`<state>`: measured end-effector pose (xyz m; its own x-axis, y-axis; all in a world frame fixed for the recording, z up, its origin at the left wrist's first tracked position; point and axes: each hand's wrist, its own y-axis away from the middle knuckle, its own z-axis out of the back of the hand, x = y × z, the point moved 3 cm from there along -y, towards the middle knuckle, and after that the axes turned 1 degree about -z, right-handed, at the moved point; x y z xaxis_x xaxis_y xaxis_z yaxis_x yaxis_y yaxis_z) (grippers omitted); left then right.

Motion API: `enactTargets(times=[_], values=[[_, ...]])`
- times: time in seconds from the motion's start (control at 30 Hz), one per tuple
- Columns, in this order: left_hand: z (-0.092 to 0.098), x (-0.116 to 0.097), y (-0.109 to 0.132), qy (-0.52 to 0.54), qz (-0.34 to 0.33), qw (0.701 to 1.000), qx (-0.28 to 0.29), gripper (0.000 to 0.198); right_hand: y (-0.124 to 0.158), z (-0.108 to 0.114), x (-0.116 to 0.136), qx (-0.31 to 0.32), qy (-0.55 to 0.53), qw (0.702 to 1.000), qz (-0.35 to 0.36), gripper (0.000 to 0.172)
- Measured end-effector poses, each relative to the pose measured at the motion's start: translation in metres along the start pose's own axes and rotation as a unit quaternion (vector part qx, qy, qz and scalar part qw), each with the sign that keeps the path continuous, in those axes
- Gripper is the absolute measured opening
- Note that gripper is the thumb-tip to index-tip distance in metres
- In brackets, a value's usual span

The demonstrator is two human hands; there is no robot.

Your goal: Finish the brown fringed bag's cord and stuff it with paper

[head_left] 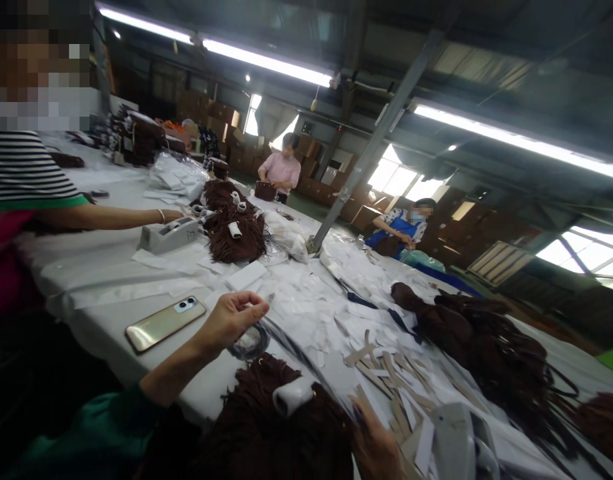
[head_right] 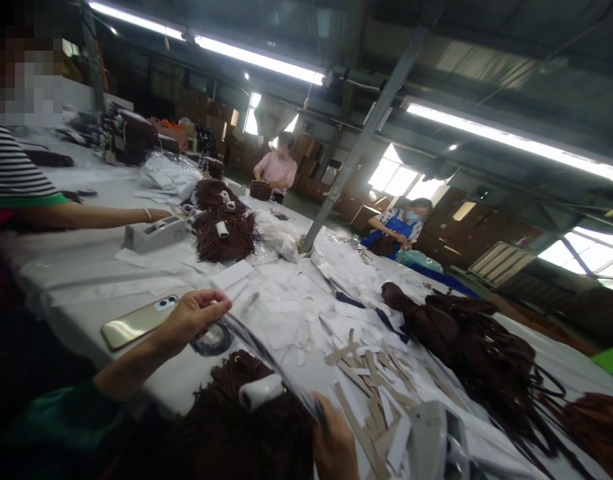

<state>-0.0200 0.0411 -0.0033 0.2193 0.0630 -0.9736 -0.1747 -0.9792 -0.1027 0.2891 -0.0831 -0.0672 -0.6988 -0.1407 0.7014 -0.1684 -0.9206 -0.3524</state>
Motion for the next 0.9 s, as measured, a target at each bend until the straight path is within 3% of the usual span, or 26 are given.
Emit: enactTargets(times=[0.1,0.23,0.37,0.43,0.57,0.67,0.8,0.9], values=[[0.007,0.006,0.0,-0.046,-0.007,0.998,0.032,0.036,0.012,0.005,-0.007,0.032,-0.079,0.989,-0.123,0.039],[0.014,0.014,0.003,-0.094,-0.01,0.995,0.037,0.035,0.005,0.005,-0.007,0.094,-0.088,0.986,-0.11,0.045],[0.018,0.024,-0.001,-0.054,0.018,0.998,-0.012,0.039,-0.005,-0.009,-0.015,0.12,-0.125,0.97,-0.17,0.046],[0.022,0.028,-0.005,-0.029,0.025,0.998,-0.043,0.04,-0.004,-0.014,-0.019,0.099,-0.102,0.979,-0.143,0.048],[0.025,0.025,-0.01,-0.029,0.024,0.998,-0.051,0.041,0.012,-0.011,-0.024,-0.016,0.039,0.999,-0.016,0.04],[0.019,0.013,-0.015,-0.037,0.013,0.998,-0.04,0.04,0.026,-0.014,-0.025,-0.02,0.049,0.999,0.002,0.036],[0.0,-0.014,-0.024,-0.078,-0.026,0.996,0.021,0.037,0.022,-0.018,-0.022,-0.018,-0.029,0.994,-0.102,0.041],[-0.012,-0.029,-0.032,-0.109,-0.064,0.991,0.05,0.034,0.012,-0.023,-0.024,-0.015,-0.214,0.954,-0.209,0.047]])
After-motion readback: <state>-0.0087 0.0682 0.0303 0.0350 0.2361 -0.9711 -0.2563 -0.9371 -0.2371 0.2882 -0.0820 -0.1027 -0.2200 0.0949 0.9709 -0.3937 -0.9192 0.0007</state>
